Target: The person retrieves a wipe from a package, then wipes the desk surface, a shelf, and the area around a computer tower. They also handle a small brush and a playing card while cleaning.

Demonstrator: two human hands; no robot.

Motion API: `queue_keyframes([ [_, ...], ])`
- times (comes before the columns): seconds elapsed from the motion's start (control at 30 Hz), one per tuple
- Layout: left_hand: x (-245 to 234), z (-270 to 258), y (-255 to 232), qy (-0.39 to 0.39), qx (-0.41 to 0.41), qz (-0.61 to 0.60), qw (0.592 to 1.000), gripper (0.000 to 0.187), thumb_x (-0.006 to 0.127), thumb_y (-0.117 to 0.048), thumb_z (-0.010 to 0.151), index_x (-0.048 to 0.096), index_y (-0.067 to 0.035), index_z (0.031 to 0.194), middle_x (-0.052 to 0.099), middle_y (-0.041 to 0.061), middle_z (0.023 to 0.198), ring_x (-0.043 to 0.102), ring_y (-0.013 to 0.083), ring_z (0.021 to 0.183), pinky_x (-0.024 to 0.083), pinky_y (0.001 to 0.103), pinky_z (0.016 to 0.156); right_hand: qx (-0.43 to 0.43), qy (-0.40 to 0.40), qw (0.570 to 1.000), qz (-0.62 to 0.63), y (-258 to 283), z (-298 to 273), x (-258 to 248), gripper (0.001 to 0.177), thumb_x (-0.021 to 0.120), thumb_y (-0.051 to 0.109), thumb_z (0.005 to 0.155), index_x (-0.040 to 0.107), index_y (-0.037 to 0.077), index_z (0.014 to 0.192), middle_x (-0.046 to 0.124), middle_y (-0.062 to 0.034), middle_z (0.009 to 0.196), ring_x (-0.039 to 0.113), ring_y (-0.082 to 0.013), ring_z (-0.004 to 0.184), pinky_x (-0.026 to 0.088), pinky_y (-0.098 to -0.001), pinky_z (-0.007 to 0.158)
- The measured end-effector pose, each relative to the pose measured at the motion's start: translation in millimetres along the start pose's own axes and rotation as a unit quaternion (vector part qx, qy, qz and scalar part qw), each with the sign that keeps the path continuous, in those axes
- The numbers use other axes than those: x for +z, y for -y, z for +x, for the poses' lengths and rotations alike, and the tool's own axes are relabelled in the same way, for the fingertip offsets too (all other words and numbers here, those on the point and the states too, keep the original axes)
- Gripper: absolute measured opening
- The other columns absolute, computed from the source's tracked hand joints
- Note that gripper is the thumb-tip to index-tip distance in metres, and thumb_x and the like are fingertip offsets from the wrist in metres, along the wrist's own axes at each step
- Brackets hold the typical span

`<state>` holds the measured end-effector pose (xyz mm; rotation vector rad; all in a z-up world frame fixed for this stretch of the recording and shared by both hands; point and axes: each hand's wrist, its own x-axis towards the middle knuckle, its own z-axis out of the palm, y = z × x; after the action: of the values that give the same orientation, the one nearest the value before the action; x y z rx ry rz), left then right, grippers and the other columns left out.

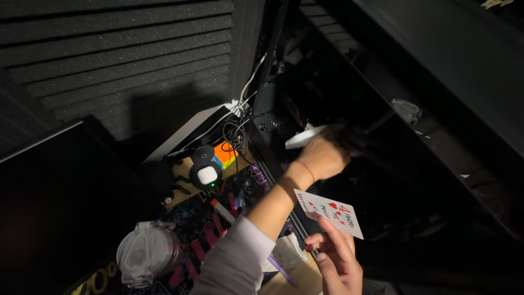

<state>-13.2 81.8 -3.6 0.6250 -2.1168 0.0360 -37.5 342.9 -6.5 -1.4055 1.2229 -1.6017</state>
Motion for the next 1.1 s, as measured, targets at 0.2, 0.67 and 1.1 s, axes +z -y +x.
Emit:
queue_keyframes([
  [0.2,-27.2,-13.3,-21.7,0.105,-0.09,-0.162,0.977,0.034,0.042,-0.021,0.082,0.068,0.0,0.075,0.071,0.018,0.085,0.066,0.0358,0.082,0.047,0.046,0.08,0.011,0.004,1.0,-0.007,-5.0,-3.7,-7.0,0.055,0.06,0.009,0.082,0.052,-0.008,0.134,0.054,-0.0184,0.116,0.069,-0.0244,0.087,0.057,-0.033,0.078],
  [0.67,-6.8,22.3,71.7,-0.25,-0.204,0.023,0.946,0.042,0.046,0.004,0.086,0.052,0.001,0.127,0.055,0.022,0.128,0.052,0.0358,0.121,0.035,0.045,0.111,0.026,-0.044,0.998,-0.025,-12.4,19.7,-14.7,0.054,0.051,-0.008,0.08,0.053,-0.006,0.134,0.055,-0.0209,0.123,0.065,-0.0231,0.089,0.056,-0.031,0.077],
  [1.1,-21.1,-38.5,27.4,-0.159,-0.314,-0.156,0.923,0.023,0.05,-0.027,0.097,0.069,-0.015,0.095,0.071,0.003,0.098,0.064,0.0214,0.107,0.05,0.033,0.095,0.089,-0.074,0.993,0.021,-25.5,266.6,64.0,0.06,0.049,0.011,0.086,0.04,-0.012,0.141,0.047,-0.0249,0.126,0.044,-0.0268,0.114,0.032,-0.053,0.098],
])
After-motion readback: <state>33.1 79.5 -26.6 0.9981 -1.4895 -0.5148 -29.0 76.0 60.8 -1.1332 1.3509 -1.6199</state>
